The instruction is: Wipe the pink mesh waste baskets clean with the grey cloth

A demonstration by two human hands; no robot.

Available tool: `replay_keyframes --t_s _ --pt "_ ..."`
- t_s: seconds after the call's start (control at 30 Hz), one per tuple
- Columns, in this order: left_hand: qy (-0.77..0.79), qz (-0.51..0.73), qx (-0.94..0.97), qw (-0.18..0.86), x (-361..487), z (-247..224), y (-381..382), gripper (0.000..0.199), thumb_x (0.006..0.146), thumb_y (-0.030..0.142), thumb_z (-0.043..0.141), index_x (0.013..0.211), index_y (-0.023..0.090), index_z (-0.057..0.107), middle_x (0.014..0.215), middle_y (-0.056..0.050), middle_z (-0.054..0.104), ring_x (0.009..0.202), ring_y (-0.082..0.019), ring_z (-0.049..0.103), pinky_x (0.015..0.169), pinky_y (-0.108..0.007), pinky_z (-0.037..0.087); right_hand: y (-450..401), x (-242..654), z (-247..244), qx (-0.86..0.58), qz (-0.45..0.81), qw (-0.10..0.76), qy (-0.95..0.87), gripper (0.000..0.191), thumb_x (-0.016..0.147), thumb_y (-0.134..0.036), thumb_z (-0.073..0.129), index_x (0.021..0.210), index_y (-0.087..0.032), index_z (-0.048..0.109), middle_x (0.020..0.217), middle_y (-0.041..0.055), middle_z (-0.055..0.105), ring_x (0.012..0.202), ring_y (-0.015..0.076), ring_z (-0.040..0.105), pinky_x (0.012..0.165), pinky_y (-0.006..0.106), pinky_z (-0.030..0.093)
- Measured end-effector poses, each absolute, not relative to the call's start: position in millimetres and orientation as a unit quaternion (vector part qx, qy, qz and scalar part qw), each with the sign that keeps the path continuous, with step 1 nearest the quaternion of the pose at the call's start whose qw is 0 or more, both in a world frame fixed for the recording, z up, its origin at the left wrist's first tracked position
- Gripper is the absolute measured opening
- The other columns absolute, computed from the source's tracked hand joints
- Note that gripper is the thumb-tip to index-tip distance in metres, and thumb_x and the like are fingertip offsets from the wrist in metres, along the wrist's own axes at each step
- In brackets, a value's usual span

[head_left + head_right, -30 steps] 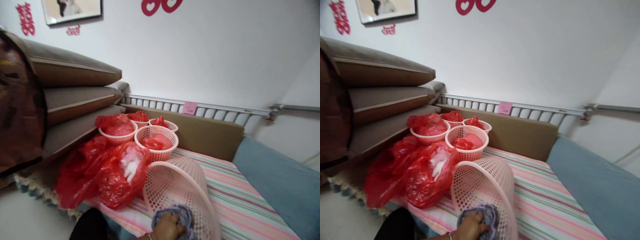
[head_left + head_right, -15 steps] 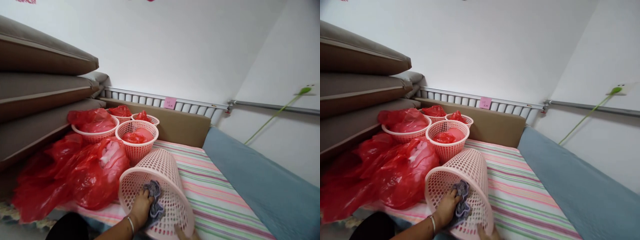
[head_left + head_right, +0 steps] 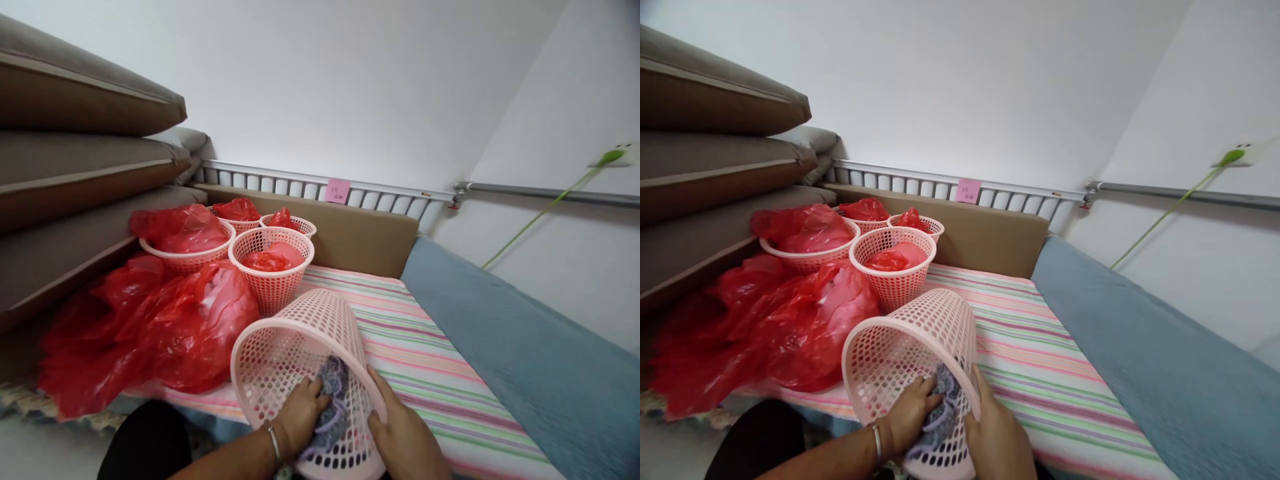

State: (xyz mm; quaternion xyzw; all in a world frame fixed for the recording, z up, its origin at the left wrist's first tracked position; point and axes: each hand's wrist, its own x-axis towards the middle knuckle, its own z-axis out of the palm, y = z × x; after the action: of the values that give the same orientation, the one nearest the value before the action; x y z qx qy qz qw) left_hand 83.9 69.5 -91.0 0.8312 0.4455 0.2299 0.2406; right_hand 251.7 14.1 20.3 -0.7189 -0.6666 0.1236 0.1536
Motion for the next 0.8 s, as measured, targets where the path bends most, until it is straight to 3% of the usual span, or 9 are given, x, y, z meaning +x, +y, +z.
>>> replay_keyframes --t_s 0.1,0.2,0.3,0.4,0.5,0.57,0.7,0.8 --pt "0.489 0.187 0.833 0.178 62 -93 90 0.036 0.080 0.007 0.045 0.110 0.015 0.064 0.126 -0.017 0.055 0.115 -0.035 0.046 0.098 -0.054 0.033 9 242 28 -0.736 0.071 0.095 -0.667 0.063 0.077 -0.016 0.041 0.140 -0.021 0.034 0.094 0.0096 0.071 0.082 0.0263 0.067 0.067 0.032 0.048" --pt "0.544 0.176 0.810 0.132 54 -91 104 0.050 0.080 -0.001 0.037 0.126 0.011 0.053 0.138 -0.025 0.041 0.126 -0.042 0.036 0.098 -0.062 0.027 9 228 21 -0.743 0.048 0.103 -0.659 0.061 0.080 -0.016 0.039 0.141 -0.022 0.033 0.097 0.0088 0.070 0.081 0.0249 0.068 0.064 0.030 0.047" --pt "0.569 0.168 0.797 0.113 56 -82 95 0.073 0.070 -0.002 0.050 0.138 0.023 0.037 0.148 -0.022 0.026 0.133 -0.046 0.023 0.100 -0.066 0.022 14 227 21 -0.752 0.057 0.103 -0.648 0.058 0.082 -0.018 0.038 0.140 -0.022 0.034 0.102 0.0094 0.069 0.083 0.0255 0.067 0.067 0.032 0.046" --pt "0.528 0.175 0.823 0.116 50 -69 64 0.095 0.061 0.001 0.059 0.142 0.035 0.023 0.155 -0.011 0.012 0.139 -0.040 0.013 0.106 -0.061 0.020 32 248 28 -0.763 0.082 0.101 -0.633 0.056 0.084 -0.022 0.037 0.140 -0.022 0.033 0.103 0.0094 0.069 0.086 0.0255 0.067 0.068 0.032 0.047" --pt "0.384 0.233 0.885 0.125 21 -62 25 0.079 0.075 0.000 0.046 0.140 0.039 0.025 0.154 0.002 0.022 0.141 -0.026 0.014 0.110 -0.052 0.023 61 283 33 -0.764 0.076 0.120 -0.629 0.054 0.085 -0.024 0.036 0.140 -0.021 0.033 0.105 0.0104 0.068 0.092 0.0258 0.065 0.074 0.034 0.046" --pt "0.325 0.300 0.887 0.131 -6 -63 5 0.065 0.084 0.005 0.040 0.138 0.039 0.029 0.146 0.000 0.040 0.134 -0.019 0.035 0.108 -0.043 0.033 77 305 32 -0.761 0.066 0.146 -0.629 0.054 0.085 -0.024 0.035 0.139 -0.016 0.033 0.109 0.0134 0.066 0.097 0.0266 0.063 0.078 0.036 0.046" --pt "0.527 0.414 0.715 0.199 -44 -74 -6 0.039 0.089 0.028 0.048 0.128 0.029 0.044 0.128 -0.008 0.058 0.119 -0.023 0.052 0.099 -0.039 0.043 64 315 13 -0.737 -0.064 0.312 -0.597 0.061 0.085 -0.030 0.038 0.137 -0.001 0.030 0.123 0.0231 0.055 0.109 0.0301 0.055 0.089 0.042 0.044" --pt "0.562 0.413 0.647 0.309 -43 -84 7 0.047 0.083 0.041 0.056 0.125 0.021 0.045 0.124 -0.013 0.059 0.112 -0.026 0.056 0.092 -0.040 0.047 24 286 -18 -0.656 -0.178 0.435 -0.590 0.052 0.086 -0.031 0.038 0.132 -0.008 0.041 0.130 0.0195 0.050 0.123 0.0296 0.043 0.101 0.047 0.034"
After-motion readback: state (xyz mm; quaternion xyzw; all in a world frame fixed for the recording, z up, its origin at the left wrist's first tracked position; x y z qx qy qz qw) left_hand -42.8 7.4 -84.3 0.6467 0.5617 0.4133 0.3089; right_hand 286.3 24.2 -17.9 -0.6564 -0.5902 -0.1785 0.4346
